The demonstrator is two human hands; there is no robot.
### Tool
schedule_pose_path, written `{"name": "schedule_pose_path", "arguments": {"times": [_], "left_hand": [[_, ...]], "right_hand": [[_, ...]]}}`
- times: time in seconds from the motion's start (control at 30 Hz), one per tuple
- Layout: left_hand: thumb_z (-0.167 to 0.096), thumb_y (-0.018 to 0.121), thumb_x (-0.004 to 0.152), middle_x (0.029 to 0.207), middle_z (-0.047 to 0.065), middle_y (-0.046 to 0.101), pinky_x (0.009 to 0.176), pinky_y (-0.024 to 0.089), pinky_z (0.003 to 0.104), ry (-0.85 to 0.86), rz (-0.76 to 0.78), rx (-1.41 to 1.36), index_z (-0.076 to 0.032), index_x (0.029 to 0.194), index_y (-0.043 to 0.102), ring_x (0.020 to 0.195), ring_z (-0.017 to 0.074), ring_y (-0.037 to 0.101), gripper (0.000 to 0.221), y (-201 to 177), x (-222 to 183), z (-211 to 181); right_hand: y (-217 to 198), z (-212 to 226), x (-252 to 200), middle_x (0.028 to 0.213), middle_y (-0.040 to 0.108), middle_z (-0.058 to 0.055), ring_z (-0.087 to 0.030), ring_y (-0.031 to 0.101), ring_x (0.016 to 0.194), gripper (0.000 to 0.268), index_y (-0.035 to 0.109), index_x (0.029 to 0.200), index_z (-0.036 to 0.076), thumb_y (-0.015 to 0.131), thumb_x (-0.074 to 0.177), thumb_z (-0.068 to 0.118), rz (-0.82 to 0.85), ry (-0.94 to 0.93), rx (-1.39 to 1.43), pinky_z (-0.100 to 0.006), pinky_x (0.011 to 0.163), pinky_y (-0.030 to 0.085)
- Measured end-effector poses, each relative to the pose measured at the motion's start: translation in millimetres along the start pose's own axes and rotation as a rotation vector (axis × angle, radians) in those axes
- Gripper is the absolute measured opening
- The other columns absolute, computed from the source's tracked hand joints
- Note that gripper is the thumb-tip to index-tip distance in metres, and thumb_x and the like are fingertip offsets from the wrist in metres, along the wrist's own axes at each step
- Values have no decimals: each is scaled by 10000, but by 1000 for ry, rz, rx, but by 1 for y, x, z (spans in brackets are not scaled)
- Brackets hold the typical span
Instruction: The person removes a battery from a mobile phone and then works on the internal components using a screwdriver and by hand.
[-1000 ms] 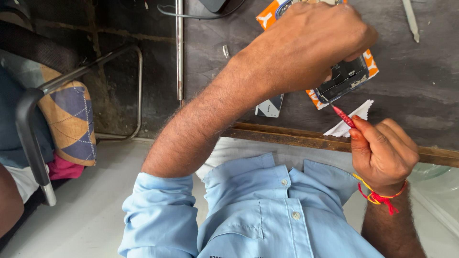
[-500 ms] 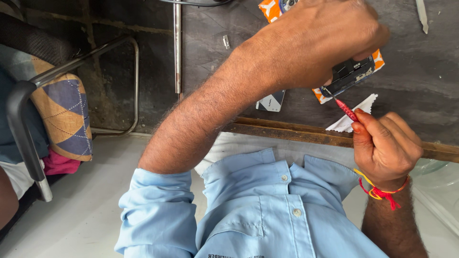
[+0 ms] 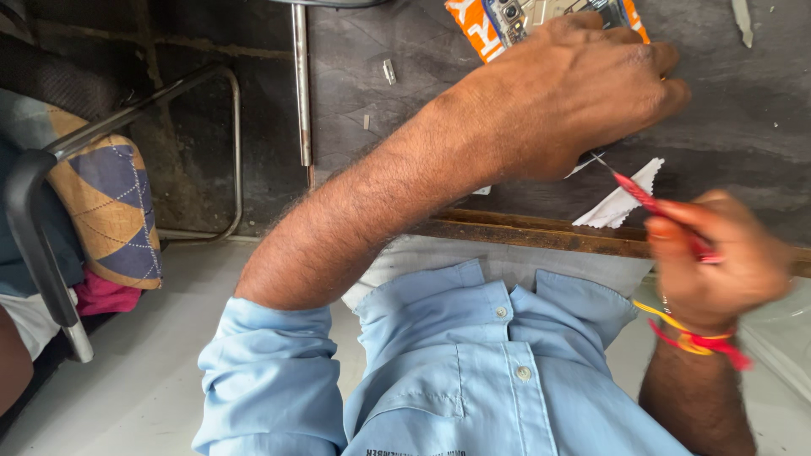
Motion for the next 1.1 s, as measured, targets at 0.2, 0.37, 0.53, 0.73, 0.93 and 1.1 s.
{"name": "schedule_pose_path", "arguments": {"times": [0.2, 0.37, 0.53, 0.73, 0.93, 1.1], "left_hand": [[-75, 845, 659, 864, 76, 690, 638, 521, 437, 77, -128, -38, -77, 842, 688, 831, 305, 708, 240, -12, -5, 10], [-2, 801, 637, 778, 43, 681, 598, 480, 419, 129, -93, -187, -91, 801, 657, 759, 280, 689, 236, -20, -7, 15], [-7, 796, 641, 768, 48, 679, 575, 476, 412, 132, -146, -197, -91, 795, 660, 732, 283, 683, 222, -19, -9, 15], [-88, 806, 665, 687, 53, 659, 475, 450, 420, 115, -241, -169, -92, 734, 659, 608, 271, 660, 163, -16, -11, 20], [-151, 822, 610, 538, 65, 615, 331, 409, 421, 66, -285, -22, -98, 615, 650, 442, 241, 629, 180, -8, -9, 23], [-141, 824, 624, 535, 53, 642, 332, 440, 391, 75, -395, -9, -102, 631, 696, 452, 215, 657, 134, -13, -13, 21]], "right_hand": [[-13, -23, -6, 855, 647, -120, -136, 560, 595, 246, 615, 1133, -2, 749, 1038, 181, -214, 178, 543, -281, 540, 458], [-4, -7, 11, 894, 686, -163, -142, 591, 583, 350, 547, 1176, 11, 696, 1074, 311, -204, 29, 531, -279, 550, 525], [19, 13, 32, 930, 720, -214, -197, 648, 617, 428, 409, 1306, 21, 635, 1142, 345, -110, -255, 303, -282, 573, 570], [38, 9, 40, 943, 732, -277, -288, 671, 615, 404, 299, 1388, 69, 549, 1141, 268, -36, -425, 125, -314, 537, 544], [36, 2, 30, 958, 740, -282, -297, 670, 634, 401, 294, 1405, 60, 550, 1169, 259, -22, -387, 70, -313, 554, 538], [35, 3, 31, 974, 751, -284, -296, 658, 617, 416, 305, 1431, 48, 547, 1175, 271, -73, -372, 69, -316, 547, 526]]}}
Point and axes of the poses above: each hand's wrist, its own x-axis towards the middle knuckle, its own y-axis out of the palm, z = x × y, the point moved 6 cm from there along x, towards the middle knuckle
